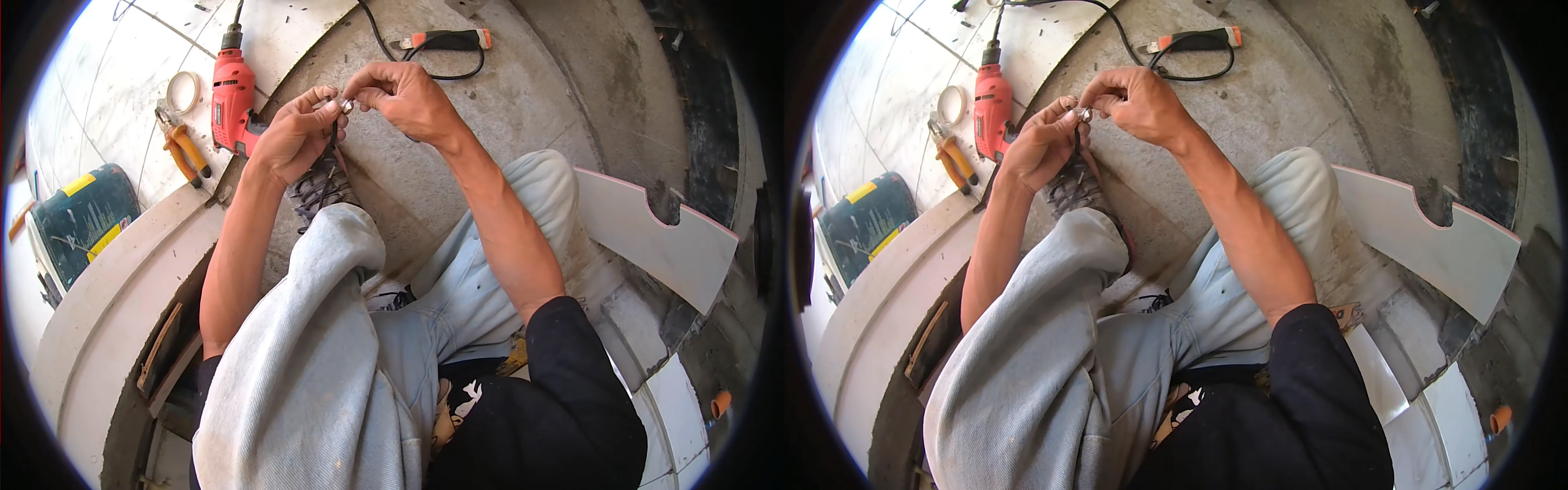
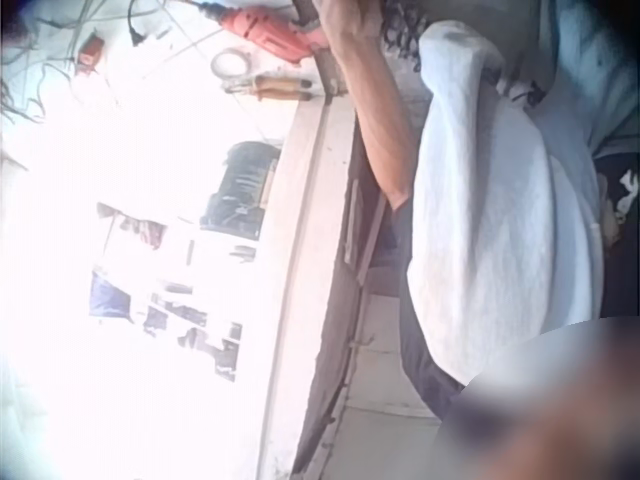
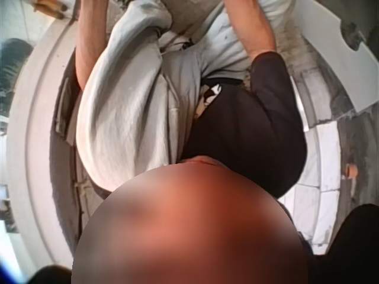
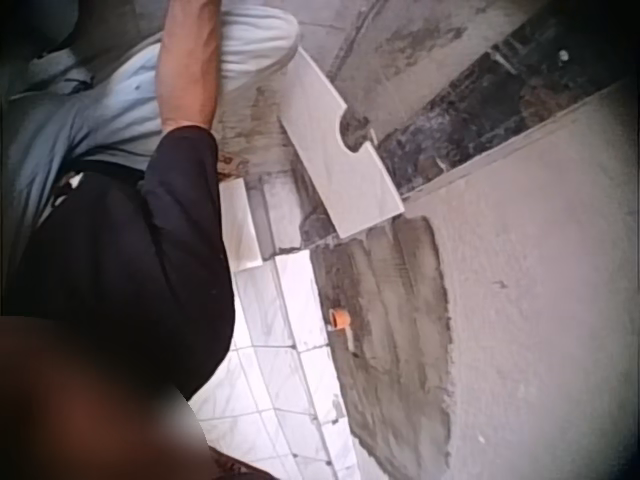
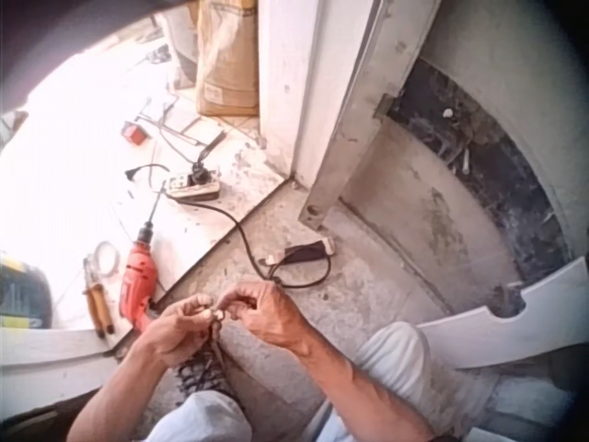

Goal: The person is wiring an electrical socket on a wall using tools like a drill and tape.

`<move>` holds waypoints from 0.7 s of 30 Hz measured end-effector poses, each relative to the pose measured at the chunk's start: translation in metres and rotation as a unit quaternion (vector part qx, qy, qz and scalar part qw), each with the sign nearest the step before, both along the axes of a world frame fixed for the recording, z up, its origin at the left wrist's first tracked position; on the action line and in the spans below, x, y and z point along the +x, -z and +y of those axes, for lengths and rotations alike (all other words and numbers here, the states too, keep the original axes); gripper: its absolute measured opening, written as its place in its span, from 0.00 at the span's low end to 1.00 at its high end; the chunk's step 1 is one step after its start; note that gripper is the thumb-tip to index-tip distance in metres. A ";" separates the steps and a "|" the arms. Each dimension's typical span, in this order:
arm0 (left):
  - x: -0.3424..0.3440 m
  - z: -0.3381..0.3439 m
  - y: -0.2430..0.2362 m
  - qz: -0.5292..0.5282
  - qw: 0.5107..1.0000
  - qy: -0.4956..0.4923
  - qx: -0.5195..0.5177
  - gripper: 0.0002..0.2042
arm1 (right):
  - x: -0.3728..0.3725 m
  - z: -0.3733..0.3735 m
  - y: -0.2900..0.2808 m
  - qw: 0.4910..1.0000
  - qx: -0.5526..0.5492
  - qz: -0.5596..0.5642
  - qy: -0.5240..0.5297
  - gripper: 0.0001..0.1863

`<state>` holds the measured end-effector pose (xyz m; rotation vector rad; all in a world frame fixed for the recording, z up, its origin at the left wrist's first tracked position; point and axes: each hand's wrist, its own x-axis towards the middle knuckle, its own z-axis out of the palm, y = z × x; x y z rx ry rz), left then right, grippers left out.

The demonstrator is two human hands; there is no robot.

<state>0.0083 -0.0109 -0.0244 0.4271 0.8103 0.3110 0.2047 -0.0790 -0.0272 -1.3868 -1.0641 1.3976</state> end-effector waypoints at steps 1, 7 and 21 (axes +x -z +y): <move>-0.001 0.000 -0.002 0.007 1.000 -0.004 -0.001 0.08 | -0.002 0.002 -0.002 1.000 0.007 0.009 -0.014 0.07; -0.003 0.006 0.003 0.037 0.999 -0.004 0.011 0.07 | -0.008 -0.001 -0.012 0.991 0.113 -0.074 -0.009 0.09; -0.007 -0.011 0.008 0.077 0.990 -0.025 0.113 0.09 | -0.012 0.000 -0.005 0.995 0.009 0.083 0.061 0.11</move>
